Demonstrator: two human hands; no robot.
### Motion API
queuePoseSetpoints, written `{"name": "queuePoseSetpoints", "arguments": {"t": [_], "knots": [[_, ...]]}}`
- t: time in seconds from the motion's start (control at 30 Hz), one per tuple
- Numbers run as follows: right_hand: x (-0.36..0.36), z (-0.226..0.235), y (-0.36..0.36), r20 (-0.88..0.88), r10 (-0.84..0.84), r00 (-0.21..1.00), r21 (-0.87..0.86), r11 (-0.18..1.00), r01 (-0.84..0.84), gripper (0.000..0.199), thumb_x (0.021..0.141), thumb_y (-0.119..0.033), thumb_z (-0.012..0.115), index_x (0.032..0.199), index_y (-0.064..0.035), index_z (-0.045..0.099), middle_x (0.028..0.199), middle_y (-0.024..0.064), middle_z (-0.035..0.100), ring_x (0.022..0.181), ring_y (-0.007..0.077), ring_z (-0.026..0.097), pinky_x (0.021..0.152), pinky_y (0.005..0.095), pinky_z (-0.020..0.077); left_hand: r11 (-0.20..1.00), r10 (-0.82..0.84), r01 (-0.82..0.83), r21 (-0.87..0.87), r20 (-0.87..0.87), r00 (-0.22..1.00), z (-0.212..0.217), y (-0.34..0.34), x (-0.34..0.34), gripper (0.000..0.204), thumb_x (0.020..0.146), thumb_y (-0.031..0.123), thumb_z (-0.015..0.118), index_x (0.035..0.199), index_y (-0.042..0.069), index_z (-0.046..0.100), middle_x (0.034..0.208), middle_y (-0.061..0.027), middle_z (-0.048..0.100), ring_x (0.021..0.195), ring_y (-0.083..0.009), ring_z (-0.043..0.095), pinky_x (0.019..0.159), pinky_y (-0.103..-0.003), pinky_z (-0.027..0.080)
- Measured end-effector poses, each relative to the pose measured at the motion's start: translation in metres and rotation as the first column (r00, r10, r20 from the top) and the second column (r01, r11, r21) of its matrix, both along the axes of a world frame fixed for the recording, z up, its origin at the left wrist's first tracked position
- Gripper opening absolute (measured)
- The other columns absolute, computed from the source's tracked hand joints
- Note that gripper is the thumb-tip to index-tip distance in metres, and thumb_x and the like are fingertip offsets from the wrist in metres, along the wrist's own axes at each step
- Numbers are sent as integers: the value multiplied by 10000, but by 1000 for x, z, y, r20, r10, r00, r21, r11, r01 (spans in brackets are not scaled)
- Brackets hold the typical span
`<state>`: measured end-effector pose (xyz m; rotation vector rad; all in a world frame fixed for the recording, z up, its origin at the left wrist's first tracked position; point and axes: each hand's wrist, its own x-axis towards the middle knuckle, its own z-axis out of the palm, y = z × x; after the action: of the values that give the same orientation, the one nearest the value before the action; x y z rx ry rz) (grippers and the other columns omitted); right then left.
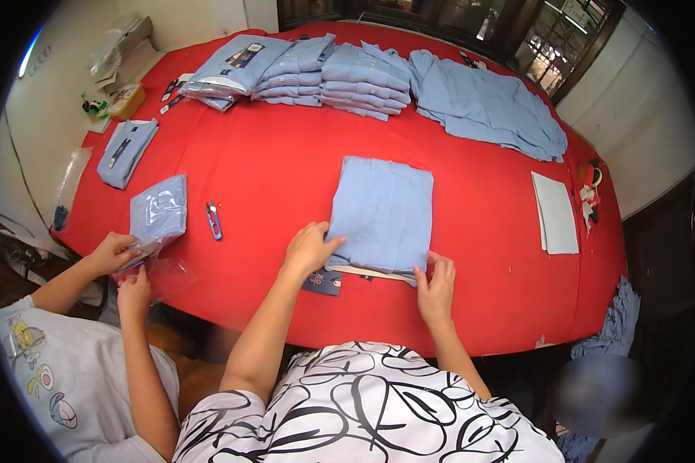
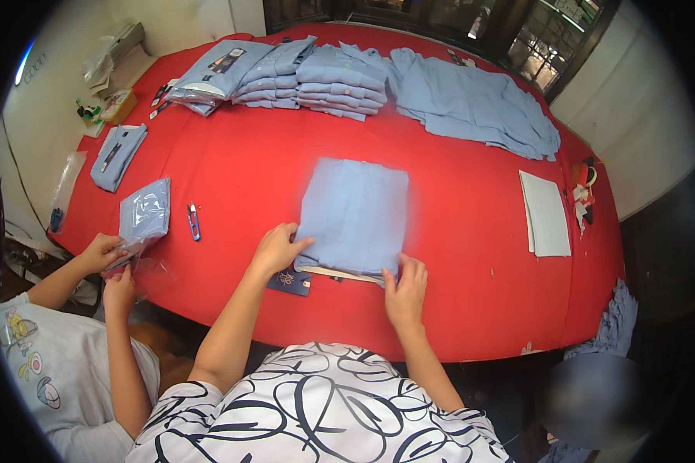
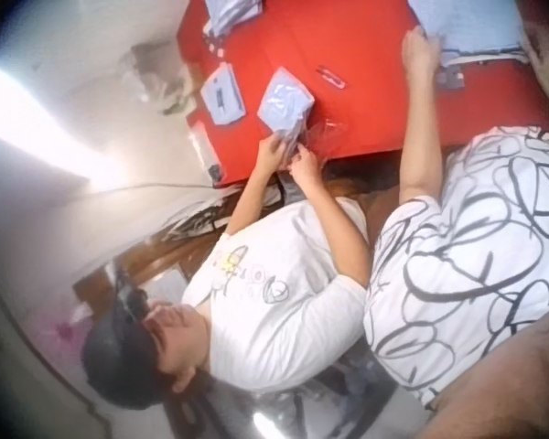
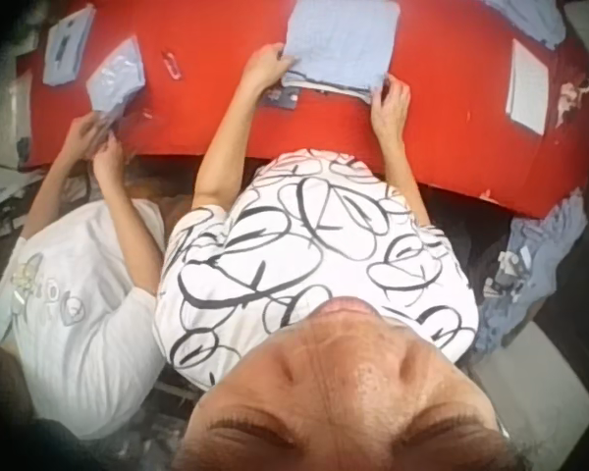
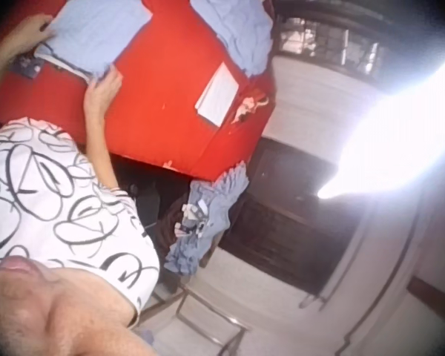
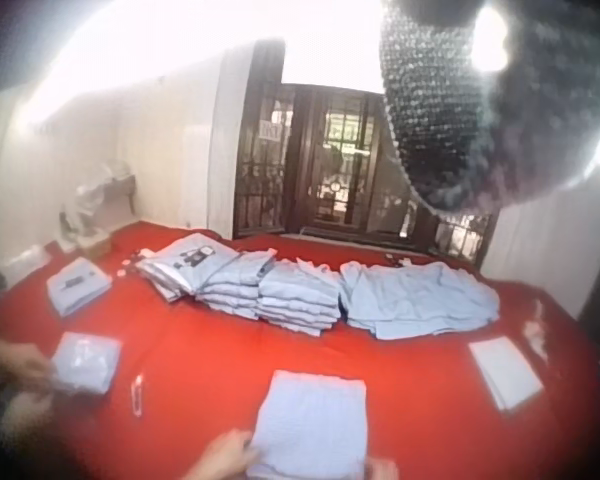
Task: The person folds light blue button-down shirts on a table using a rectangular board as a guide, then places them into stacks.
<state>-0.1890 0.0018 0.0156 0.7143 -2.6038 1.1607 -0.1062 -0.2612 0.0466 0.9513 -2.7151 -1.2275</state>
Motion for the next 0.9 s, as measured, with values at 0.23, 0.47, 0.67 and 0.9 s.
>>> {"name": "queuePoseSetpoints", "arguments": {"t": [0.23,0.47,0.67,0.9], "knots": [[-29,3,12,584,84,808,-196,980,40,210,896,-170,674,972,22,631,738,69,613,552,120,515,512,302,423,997,65,-63,-36,53,996,1,19,21,302,939,296,604,958,-6,615,936,-161,642,894,-332,650,812,-448,502],[-28,-8,13,659,143,738,-302,949,86,231,910,-169,657,1016,31,613,706,64,618,590,115,587,492,263,469,878,184,-112,466,-112,977,-28,28,26,329,980,285,588,808,5,587,731,-86,626,709,-157,649,618,-295,489],[-24,-19,17,555,7,832,-167,981,102,221,897,-152,644,989,40,584,907,182,634,682,226,672,567,335,533,961,210,-159,227,-224,952,-42,39,29,426,923,238,634,671,-91,537,805,-163,601,701,-259,629,665,-362,485],[-17,12,13,290,-98,952,191,981,43,296,846,-163,693,997,60,570,1068,280,611,962,443,609,820,496,489,969,50,-128,-212,-340,939,-37,52,35,316,822,82,718,1050,-41,538,1026,-208,546,878,-391,591,779,-458,486]]}}
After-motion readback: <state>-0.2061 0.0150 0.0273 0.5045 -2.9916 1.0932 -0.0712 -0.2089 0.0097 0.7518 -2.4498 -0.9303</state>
